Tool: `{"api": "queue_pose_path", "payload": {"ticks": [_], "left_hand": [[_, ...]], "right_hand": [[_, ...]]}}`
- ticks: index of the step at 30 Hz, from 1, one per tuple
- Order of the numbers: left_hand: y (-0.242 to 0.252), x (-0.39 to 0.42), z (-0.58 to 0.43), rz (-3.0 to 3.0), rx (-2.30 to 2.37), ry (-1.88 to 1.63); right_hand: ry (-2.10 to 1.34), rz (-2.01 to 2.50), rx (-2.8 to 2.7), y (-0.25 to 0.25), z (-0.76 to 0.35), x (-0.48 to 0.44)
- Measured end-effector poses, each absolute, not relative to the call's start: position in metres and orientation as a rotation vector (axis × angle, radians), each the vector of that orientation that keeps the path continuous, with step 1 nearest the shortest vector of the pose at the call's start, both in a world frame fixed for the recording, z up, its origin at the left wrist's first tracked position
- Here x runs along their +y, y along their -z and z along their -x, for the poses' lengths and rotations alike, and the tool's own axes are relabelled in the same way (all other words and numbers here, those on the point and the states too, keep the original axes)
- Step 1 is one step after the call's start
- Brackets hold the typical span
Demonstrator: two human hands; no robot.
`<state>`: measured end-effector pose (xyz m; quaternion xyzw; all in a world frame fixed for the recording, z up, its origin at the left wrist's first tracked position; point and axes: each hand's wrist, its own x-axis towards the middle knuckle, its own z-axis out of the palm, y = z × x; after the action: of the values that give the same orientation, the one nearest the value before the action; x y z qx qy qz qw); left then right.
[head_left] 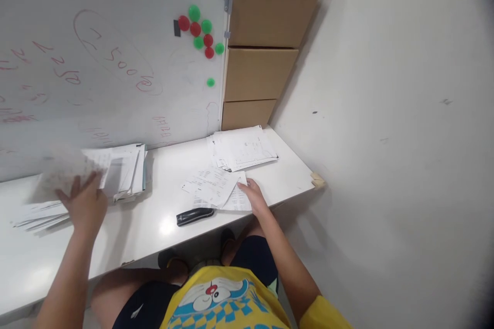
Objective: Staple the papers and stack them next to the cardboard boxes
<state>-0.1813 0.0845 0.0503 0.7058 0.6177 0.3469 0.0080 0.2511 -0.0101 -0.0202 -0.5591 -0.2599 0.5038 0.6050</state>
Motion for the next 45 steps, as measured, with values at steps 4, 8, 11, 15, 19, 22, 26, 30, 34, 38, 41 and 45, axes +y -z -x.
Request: {"api": "queue_pose_path", "payload": {"ticks": [4,8,11,15,19,22,26,30,34,38,41,45], "left_hand": [[-0.019,0.087,0.177,-2.314,2.059,-1.124],[-0.012,0.065,0.113,-2.567,1.671,-1.28],[-0.017,0.056,0.06,-2.667,1.348,-1.188],[-0.015,0.082,0.022,-2.303,1.35,-1.149],[-0.012,0.118,0.026,-1.737,1.218,-1.198],[-0.017,0.121,0.036,-1.771,1.081,-1.307],[-0.012,0.095,0.045,-1.873,1.128,-1.38],[0.011,0.062,0.048,-1.698,1.181,-1.205],[0.017,0.046,0.037,-1.624,1.211,-1.113],[0.016,0.041,0.018,-1.593,1.328,-1.136],[0.02,0.041,0.01,-1.529,1.341,-1.247],[0.025,0.047,0.009,-1.553,1.347,-1.352]], "right_hand": [[-1.202,1.33,-0.612,0.023,-0.251,0.005],[-1.221,1.345,-0.652,0.021,-0.251,0.023],[-1.184,1.37,-0.69,0.019,-0.247,0.034],[-1.184,1.346,-0.807,0.007,-0.235,0.036],[-1.082,1.227,-0.947,-0.021,-0.229,0.034],[-1.006,1.098,-1.055,-0.035,-0.232,0.038],[-1.052,1.01,-1.038,-0.018,-0.232,0.035],[-1.075,1.098,-0.969,0.02,-0.221,0.019],[-1.08,1.102,-0.904,0.04,-0.209,0.009],[-1.001,1.109,-0.828,0.044,-0.206,0.006],[-0.979,1.105,-0.812,0.044,-0.208,0.001],[-1.037,1.119,-0.831,0.048,-0.203,-0.004]]}}
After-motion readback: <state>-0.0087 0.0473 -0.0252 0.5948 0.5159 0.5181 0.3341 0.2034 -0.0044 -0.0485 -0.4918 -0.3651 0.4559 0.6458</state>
